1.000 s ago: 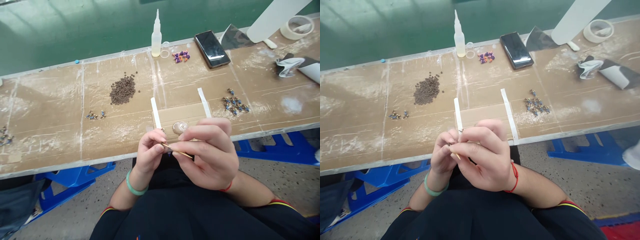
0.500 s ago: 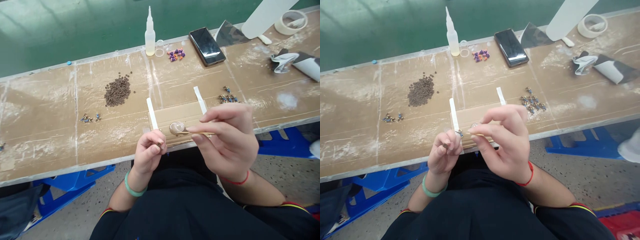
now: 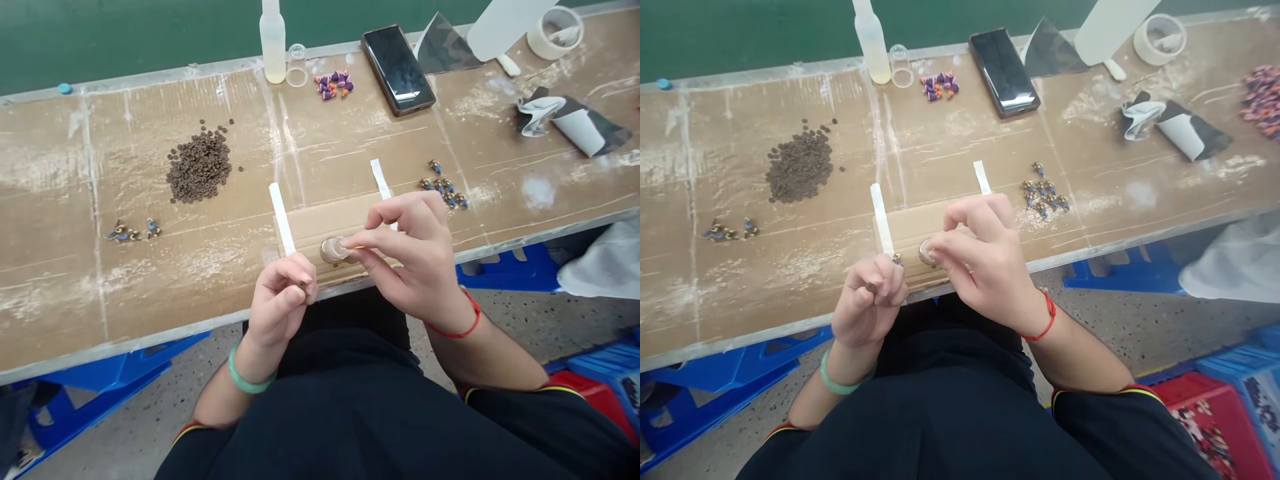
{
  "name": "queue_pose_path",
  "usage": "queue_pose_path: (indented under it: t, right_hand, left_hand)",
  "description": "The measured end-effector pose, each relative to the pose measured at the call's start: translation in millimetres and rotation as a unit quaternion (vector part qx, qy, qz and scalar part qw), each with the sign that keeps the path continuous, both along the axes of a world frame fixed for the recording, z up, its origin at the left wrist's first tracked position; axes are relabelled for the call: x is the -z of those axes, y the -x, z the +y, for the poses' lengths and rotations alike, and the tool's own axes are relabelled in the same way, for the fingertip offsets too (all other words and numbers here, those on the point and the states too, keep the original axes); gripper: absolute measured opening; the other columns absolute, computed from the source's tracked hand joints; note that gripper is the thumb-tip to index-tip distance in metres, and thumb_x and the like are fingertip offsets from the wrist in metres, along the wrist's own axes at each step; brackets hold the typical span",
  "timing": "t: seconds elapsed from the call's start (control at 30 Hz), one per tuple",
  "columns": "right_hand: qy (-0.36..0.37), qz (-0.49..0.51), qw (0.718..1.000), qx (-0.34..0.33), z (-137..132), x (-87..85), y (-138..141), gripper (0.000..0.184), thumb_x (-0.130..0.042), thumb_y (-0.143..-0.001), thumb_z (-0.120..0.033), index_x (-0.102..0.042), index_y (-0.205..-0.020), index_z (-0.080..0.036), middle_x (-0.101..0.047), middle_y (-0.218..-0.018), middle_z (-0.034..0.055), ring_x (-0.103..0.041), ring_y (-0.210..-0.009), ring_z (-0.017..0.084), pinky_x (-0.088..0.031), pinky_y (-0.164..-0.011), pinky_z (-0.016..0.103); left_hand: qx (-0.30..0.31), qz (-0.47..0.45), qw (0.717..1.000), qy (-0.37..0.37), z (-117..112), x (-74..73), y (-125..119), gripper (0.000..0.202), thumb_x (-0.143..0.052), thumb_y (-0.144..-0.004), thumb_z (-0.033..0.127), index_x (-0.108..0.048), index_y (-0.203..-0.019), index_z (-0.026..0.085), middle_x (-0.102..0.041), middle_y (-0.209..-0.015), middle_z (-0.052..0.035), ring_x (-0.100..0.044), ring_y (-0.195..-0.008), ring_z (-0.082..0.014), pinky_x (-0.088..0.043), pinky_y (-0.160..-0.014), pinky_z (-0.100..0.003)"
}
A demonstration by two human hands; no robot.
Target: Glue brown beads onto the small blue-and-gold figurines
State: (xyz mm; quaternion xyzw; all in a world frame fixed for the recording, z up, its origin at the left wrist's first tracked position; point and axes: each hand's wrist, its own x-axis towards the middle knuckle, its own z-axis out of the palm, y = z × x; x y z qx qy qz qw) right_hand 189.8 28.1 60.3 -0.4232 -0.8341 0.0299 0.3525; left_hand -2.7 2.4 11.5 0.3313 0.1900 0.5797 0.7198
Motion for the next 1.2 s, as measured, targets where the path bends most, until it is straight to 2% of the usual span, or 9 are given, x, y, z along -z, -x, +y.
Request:
queue_pose_path:
  t: [0.37, 0.5, 0.6, 0.67, 0.77, 0.87, 1.2]
  right_hand:
    - [-0.002, -0.017, 1.0, 0.021, -5.9, -8.6, -3.6, 0.009, -0.065, -0.095, -0.015, -0.066, -0.09, -0.023, -0.058, -0.092, 0.0049, -0.052, -0.087, 0.021, -0.043, -0.081, 0.041]
    - [0.037, 0.048, 0.998, 0.029, -12.0, -15.6, 1.4, 0.007, -0.065, -0.095, -0.018, -0.068, -0.094, -0.024, -0.056, -0.09, 0.0046, -0.054, -0.089, 0.022, -0.045, -0.08, 0.04]
    - [0.069, 0.138, 0.988, 0.003, -15.5, -23.2, 10.8, 0.007, -0.064, -0.096, -0.019, -0.069, -0.098, -0.024, -0.053, -0.09, 0.0036, -0.056, -0.09, 0.02, -0.045, -0.076, 0.037]
    - [0.069, 0.155, 0.985, -0.026, -15.5, -27.5, 17.9, 0.009, -0.063, -0.096, -0.018, -0.07, -0.096, -0.024, -0.051, -0.088, 0.0032, -0.056, -0.088, 0.019, -0.045, -0.074, 0.036]
    - [0.064, 0.124, 0.988, -0.063, -13.0, -30.2, 25.0, 0.012, -0.06, -0.097, -0.017, -0.07, -0.096, -0.023, -0.048, -0.088, 0.0032, -0.054, -0.087, 0.018, -0.046, -0.075, 0.036]
    - [0.052, 0.108, 0.989, -0.09, -11.5, -28.3, 26.6, 0.01, -0.062, -0.097, -0.02, -0.071, -0.099, -0.022, -0.048, -0.089, 0.0034, -0.051, -0.088, 0.018, -0.047, -0.076, 0.035]
    - [0.049, 0.104, 0.988, -0.098, -11.8, -24.2, 28.1, 0.009, -0.062, -0.096, -0.017, -0.069, -0.098, -0.022, -0.05, -0.089, 0.0039, -0.048, -0.089, 0.018, -0.049, -0.078, 0.035]
  left_hand:
    - [-0.008, -0.015, 1.0, 0.009, -2.3, 3.8, -1.5, 0.008, -0.078, -0.085, 0.03, -0.075, -0.087, 0.022, -0.048, -0.071, 0.0038, -0.035, -0.051, -0.0033, -0.035, -0.046, -0.015]
    - [-0.015, 0.0, 1.0, 0.014, -2.8, 2.1, -2.6, 0.01, -0.079, -0.084, 0.031, -0.075, -0.083, 0.022, -0.049, -0.069, 0.0034, -0.037, -0.051, -0.0041, -0.035, -0.046, -0.015]
    - [-0.025, 0.011, 0.999, 0.023, -3.7, 1.1, -3.4, 0.013, -0.08, -0.082, 0.033, -0.074, -0.081, 0.022, -0.049, -0.069, 0.0035, -0.039, -0.051, -0.0047, -0.035, -0.046, -0.016]
    - [-0.036, 0.022, 0.999, 0.025, -4.3, 0.8, -3.5, 0.014, -0.081, -0.081, 0.033, -0.073, -0.08, 0.022, -0.05, -0.07, 0.003, -0.043, -0.053, -0.0057, -0.038, -0.048, -0.017]
    - [-0.046, 0.044, 0.998, 0.019, -4.8, 0.7, -2.8, 0.018, -0.08, -0.082, 0.036, -0.071, -0.077, 0.021, -0.054, -0.07, 0.0017, -0.05, -0.058, -0.0084, -0.043, -0.052, -0.019]
    - [-0.043, 0.056, 0.997, 0.025, -5.0, 1.1, -1.8, 0.021, -0.08, -0.081, 0.039, -0.071, -0.076, 0.021, -0.056, -0.071, 0.0018, -0.051, -0.058, -0.0085, -0.046, -0.055, -0.021]
    - [-0.045, 0.057, 0.997, 0.022, -6.1, 3.8, -1.5, 0.021, -0.081, -0.081, 0.04, -0.071, -0.075, 0.022, -0.056, -0.071, 0.0017, -0.053, -0.065, -0.0097, -0.046, -0.06, -0.02]
